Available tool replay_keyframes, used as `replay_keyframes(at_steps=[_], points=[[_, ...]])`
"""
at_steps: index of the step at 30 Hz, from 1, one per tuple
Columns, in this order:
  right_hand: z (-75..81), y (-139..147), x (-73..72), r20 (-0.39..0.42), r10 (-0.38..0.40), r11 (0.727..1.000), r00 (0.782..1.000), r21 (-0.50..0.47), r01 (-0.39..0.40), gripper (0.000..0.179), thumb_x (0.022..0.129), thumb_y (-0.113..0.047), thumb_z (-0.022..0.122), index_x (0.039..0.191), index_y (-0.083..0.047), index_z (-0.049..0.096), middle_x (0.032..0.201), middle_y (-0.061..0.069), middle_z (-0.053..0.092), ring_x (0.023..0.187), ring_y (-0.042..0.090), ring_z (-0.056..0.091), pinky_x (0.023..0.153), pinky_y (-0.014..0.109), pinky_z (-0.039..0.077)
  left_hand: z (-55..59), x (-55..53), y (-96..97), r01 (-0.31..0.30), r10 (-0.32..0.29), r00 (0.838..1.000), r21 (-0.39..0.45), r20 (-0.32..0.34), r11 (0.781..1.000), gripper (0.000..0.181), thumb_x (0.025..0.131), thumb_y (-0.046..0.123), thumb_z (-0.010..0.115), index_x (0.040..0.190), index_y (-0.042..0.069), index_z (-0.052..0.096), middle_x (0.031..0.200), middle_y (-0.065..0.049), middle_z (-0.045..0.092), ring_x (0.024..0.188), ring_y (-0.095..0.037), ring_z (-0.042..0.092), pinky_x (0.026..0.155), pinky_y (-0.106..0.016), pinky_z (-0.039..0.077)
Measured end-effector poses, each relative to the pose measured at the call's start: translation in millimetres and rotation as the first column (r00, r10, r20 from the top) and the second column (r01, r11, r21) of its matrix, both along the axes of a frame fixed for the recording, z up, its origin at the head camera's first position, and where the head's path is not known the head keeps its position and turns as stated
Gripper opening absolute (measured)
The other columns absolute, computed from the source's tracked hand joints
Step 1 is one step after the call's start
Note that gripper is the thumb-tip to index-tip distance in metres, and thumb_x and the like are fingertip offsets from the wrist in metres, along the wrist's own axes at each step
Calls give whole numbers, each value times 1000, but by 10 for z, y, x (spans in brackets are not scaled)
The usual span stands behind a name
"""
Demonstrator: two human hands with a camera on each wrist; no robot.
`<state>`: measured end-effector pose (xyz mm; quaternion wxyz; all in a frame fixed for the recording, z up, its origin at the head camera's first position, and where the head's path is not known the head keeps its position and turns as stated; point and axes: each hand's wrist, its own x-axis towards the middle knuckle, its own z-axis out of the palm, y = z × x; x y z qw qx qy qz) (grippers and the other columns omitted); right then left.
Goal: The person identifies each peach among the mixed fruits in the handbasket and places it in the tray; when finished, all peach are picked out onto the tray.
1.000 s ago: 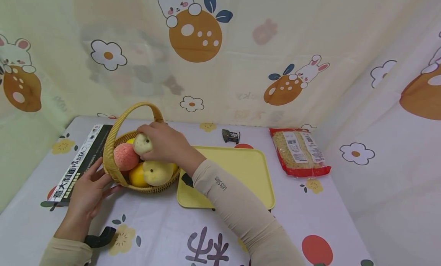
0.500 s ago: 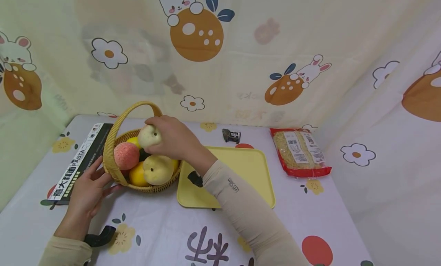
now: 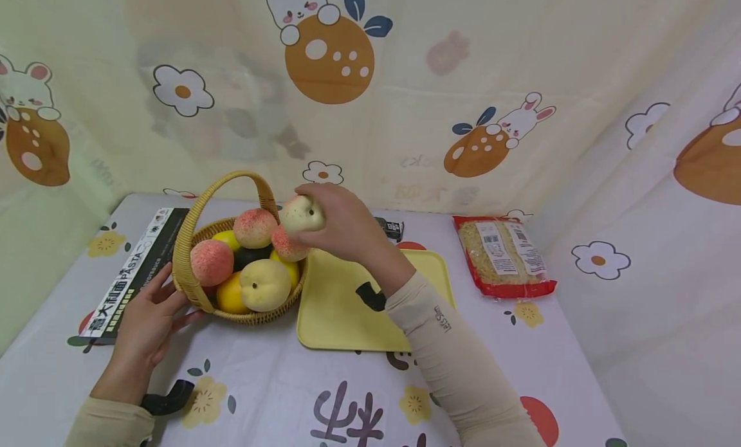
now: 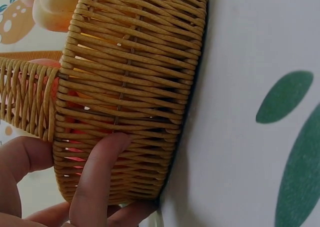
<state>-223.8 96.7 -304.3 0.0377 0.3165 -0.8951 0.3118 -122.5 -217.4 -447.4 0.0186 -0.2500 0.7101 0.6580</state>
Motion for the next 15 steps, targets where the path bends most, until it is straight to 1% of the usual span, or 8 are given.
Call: replay_keyframes(at_steps=[4, 8, 11, 15], points=[[-13, 144, 11, -13, -21, 1000, 1000, 11, 21, 69, 85, -29, 88, 145, -9, 62, 146, 10, 64, 124, 28, 64, 97, 44, 60, -8, 7, 5, -6, 6, 1000, -5, 2, 1000, 81, 103, 20, 65, 166, 47, 22, 174, -8, 32, 135, -33, 57, 81, -32, 67], [-42, 278, 53, 13, -64, 997, 998, 35, 63, 71, 85, -29, 88, 147, -10, 61, 145, 10, 65, 122, 28, 63, 96, 45, 60, -3, 7, 9, -8, 8, 1000, -10, -10, 1000, 81, 103, 18, 65, 166, 46, 22, 173, -8, 33, 134, -31, 57, 81, -31, 67], [-86, 386, 88, 30, -88, 995, 996, 50, 86, 71, 84, -28, 88, 147, -9, 61, 144, 11, 65, 124, 29, 63, 97, 47, 59, -2, 3, 9, -7, 7, 1000, -11, -17, 1000, 81, 103, 18, 64, 166, 46, 22, 173, -7, 33, 134, -31, 57, 80, -31, 67], [-175, 546, 129, 39, -115, 991, 993, 73, 112, 71, 85, -29, 88, 147, -9, 60, 144, 12, 65, 121, 31, 63, 93, 49, 60, -8, 2, 13, -4, 4, 1000, -7, -13, 1000, 81, 103, 18, 64, 166, 47, 22, 174, -7, 32, 136, -33, 56, 80, -31, 67]])
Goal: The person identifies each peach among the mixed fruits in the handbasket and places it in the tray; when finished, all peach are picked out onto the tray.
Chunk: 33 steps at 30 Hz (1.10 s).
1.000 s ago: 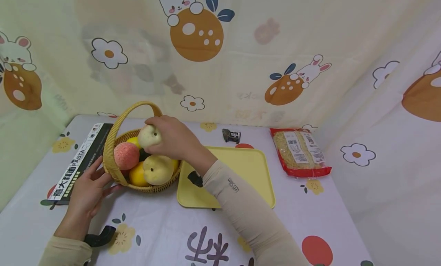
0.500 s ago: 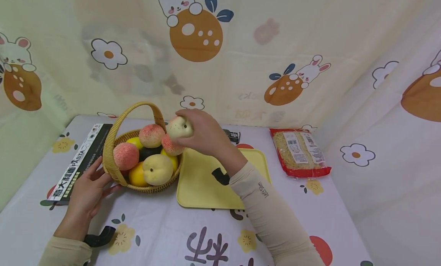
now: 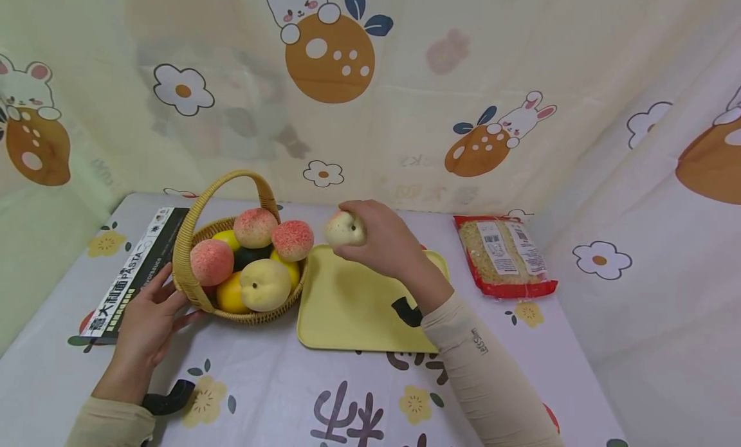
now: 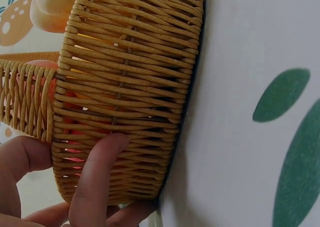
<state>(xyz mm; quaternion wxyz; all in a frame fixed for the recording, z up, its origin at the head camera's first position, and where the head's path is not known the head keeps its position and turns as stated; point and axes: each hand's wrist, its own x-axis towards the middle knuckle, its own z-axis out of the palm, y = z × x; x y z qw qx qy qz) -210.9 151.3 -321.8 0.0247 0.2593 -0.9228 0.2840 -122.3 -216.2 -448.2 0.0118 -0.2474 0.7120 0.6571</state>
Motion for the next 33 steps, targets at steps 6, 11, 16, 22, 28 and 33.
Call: replay_keyframes(at_steps=[6, 11, 16, 22, 28, 33], points=[[-156, 268, 57, 4, -40, 999, 999, 32, 40, 70, 84, -29, 89, 145, -9, 61, 143, 14, 65, 120, 33, 63, 92, 51, 60, 10, 0, 5, 0, 0, 1000, 0, 1, 1000, 82, 103, 16, 63, 166, 45, 21, 175, -8, 31, 140, -36, 54, 81, -33, 67], [-281, 465, 82, -15, -55, 998, 998, 42, 56, 66, 84, -27, 88, 142, -8, 63, 140, 15, 67, 121, 34, 63, 94, 54, 59, 18, -3, 8, 0, 0, 1000, -2, -5, 1000, 82, 103, 16, 63, 167, 44, 20, 174, -9, 30, 141, -36, 53, 81, -32, 67], [-403, 566, 72, -9, -64, 997, 998, 45, 64, 68, 84, -26, 88, 143, -7, 63, 140, 17, 67, 122, 36, 64, 94, 54, 59, 23, 3, 12, 7, -7, 1000, 3, 7, 1000, 82, 103, 18, 63, 168, 44, 19, 175, -9, 30, 141, -37, 54, 82, -33, 67], [-552, 503, -1, 10, -57, 998, 998, 27, 57, 68, 82, -25, 89, 142, -6, 63, 139, 17, 68, 119, 36, 65, 93, 54, 59, 22, 11, 16, 6, -6, 1000, 1, 8, 1000, 83, 103, 17, 63, 168, 43, 18, 174, -10, 32, 140, -37, 55, 83, -34, 67], [-667, 262, -131, 55, -29, 998, 998, 53, 27, 70, 82, -32, 89, 143, -7, 64, 140, 15, 68, 122, 35, 65, 94, 53, 59, 16, 12, 11, 7, -7, 1000, 2, 12, 1000, 84, 103, 17, 63, 168, 43, 18, 174, -10, 31, 140, -37, 54, 83, -34, 67], [-751, 62, -285, 71, 8, 996, 997, 86, -14, 70, 84, -34, 87, 143, -6, 64, 142, 14, 67, 128, 36, 63, 103, 54, 56, 11, 9, 5, 11, -11, 1000, 3, 4, 1000, 84, 103, 16, 63, 168, 43, 18, 174, -9, 31, 139, -36, 55, 82, -33, 67]])
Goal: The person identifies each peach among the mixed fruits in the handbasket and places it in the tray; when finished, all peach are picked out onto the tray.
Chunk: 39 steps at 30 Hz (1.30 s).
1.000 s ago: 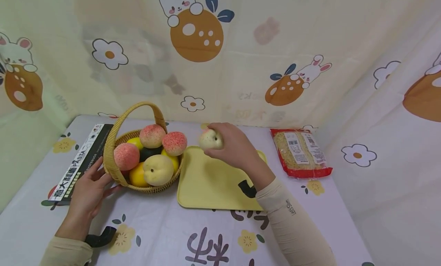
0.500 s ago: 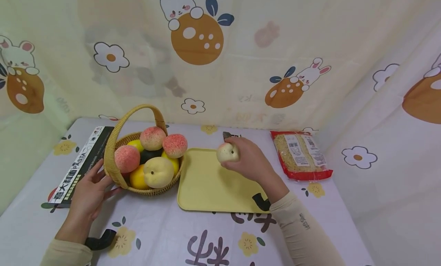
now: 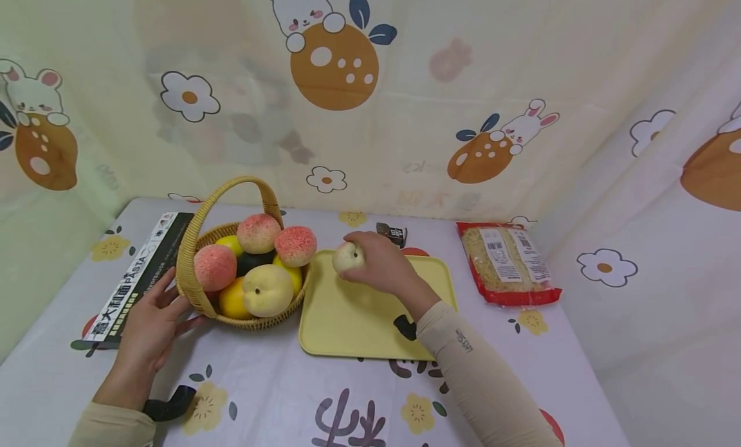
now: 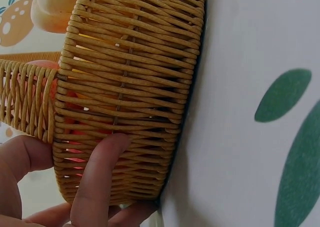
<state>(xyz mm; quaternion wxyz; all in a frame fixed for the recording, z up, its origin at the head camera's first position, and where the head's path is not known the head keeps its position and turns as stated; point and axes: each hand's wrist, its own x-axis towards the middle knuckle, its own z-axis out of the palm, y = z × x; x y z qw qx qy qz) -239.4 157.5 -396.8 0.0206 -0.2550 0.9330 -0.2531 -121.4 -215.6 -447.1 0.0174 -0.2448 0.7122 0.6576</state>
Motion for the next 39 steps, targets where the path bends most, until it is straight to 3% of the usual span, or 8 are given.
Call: replay_keyframes(at_steps=[8, 13, 21, 39], points=[[-159, -226, -230, 38, 29, 998, 999, 55, -31, 69, 86, -34, 84, 145, -5, 61, 143, 13, 68, 131, 35, 62, 111, 52, 53, -15, -3, -6, 1, -1, 1000, -1, -8, 1000, 83, 103, 15, 63, 168, 43, 19, 173, -10, 33, 137, -34, 56, 84, -34, 67], [-221, -337, -291, 29, 68, 991, 997, 114, -70, 68, 89, -32, 80, 146, -2, 59, 144, 15, 67, 135, 37, 61, 117, 51, 50, -9, 5, -14, 4, -5, 1000, -3, -18, 1000, 83, 102, 15, 63, 168, 43, 21, 172, -9, 37, 128, -25, 60, 85, -33, 67], [-240, -386, -289, 51, 62, 986, 997, 151, -69, 66, 90, -29, 79, 148, -3, 58, 146, 16, 65, 137, 37, 59, 119, 50, 48, 17, -3, 2, 3, -3, 1000, -4, -20, 1000, 83, 101, 14, 61, 168, 41, 20, 171, -8, 37, 130, -25, 59, 86, -34, 66], [-134, -402, -196, 123, 52, 984, 991, 165, -72, 79, 88, -43, 84, 152, -7, 54, 152, 15, 61, 143, 36, 54, 122, 50, 46, 10, 5, -7, 0, 0, 1000, -1, -16, 1000, 83, 102, 15, 63, 168, 42, 20, 172, -9, 36, 135, -31, 57, 86, -35, 66]])
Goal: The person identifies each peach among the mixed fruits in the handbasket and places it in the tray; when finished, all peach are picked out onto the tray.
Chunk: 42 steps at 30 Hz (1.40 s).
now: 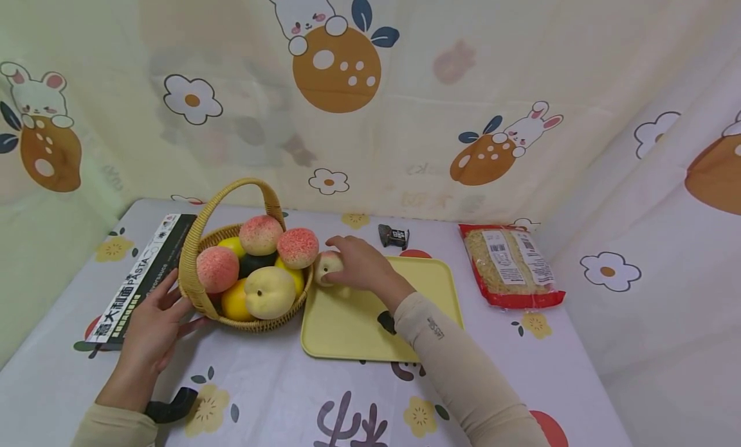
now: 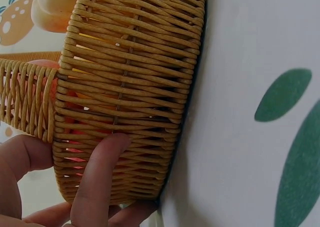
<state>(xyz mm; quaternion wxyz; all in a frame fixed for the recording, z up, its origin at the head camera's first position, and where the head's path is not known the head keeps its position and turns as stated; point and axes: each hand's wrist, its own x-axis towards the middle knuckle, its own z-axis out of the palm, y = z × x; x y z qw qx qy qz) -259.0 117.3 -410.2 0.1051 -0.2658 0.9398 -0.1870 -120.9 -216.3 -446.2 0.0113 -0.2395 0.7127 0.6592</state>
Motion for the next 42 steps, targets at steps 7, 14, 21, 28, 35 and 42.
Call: replay_keyframes(at_steps=[7, 14, 21, 28, 35, 42], points=[[60, 61, 72, 10, 1, 1000, 1000, -25, -1, 78, 91, -42, 81, 154, -7, 53, 156, 16, 56, 145, 36, 52, 124, 52, 43, -1, 11, 9, 1, -1, 1000, -5, -4, 1000, 84, 101, 14, 63, 168, 43, 20, 172, -9, 35, 128, -26, 60, 84, -32, 67], [109, 179, 139, 24, 12, 996, 1000, -83, -10, 77, 92, -43, 80, 155, -7, 52, 157, 15, 55, 141, 36, 56, 119, 53, 48, 16, 6, 16, -5, 5, 1000, -4, 2, 1000, 83, 102, 16, 63, 168, 43, 20, 173, -8, 35, 131, -27, 59, 83, -31, 67], [83, 352, 196, 44, -15, 987, 999, -161, 22, 77, 93, -50, 77, 155, -11, 53, 158, 9, 56, 135, 34, 60, 114, 53, 52, 27, 11, 27, -9, 9, 1000, -6, 1, 1000, 83, 102, 16, 63, 168, 42, 20, 173, -9, 34, 135, -32, 57, 82, -30, 67], [81, 577, 294, 43, -49, 973, 998, -224, 57, 74, 92, -48, 79, 153, -13, 55, 153, 9, 60, 131, 32, 63, 104, 53, 58, 3, 1, 14, -2, 2, 1000, -12, 10, 1000, 83, 102, 17, 63, 168, 44, 20, 173, -9, 33, 135, -32, 57, 82, -30, 67], [128, 796, 449, 47, -53, 959, 997, -276, 64, 76, 91, -43, 82, 154, -10, 53, 152, 15, 60, 131, 36, 63, 90, 42, 65, -18, -1, 8, -2, 3, 1000, -21, 23, 1000, 83, 102, 16, 63, 168, 44, 19, 173, -9, 33, 136, -33, 57, 82, -31, 67], [241, 856, 496, 13, -54, 946, 998, -319, 56, 79, 90, -38, 84, 157, -12, 50, 154, 12, 59, 132, 36, 63, 87, 38, 66, -14, 1, 12, -3, 3, 1000, -19, 16, 1000, 83, 102, 16, 63, 167, 45, 20, 173, -9, 33, 137, -34, 56, 83, -31, 67]])
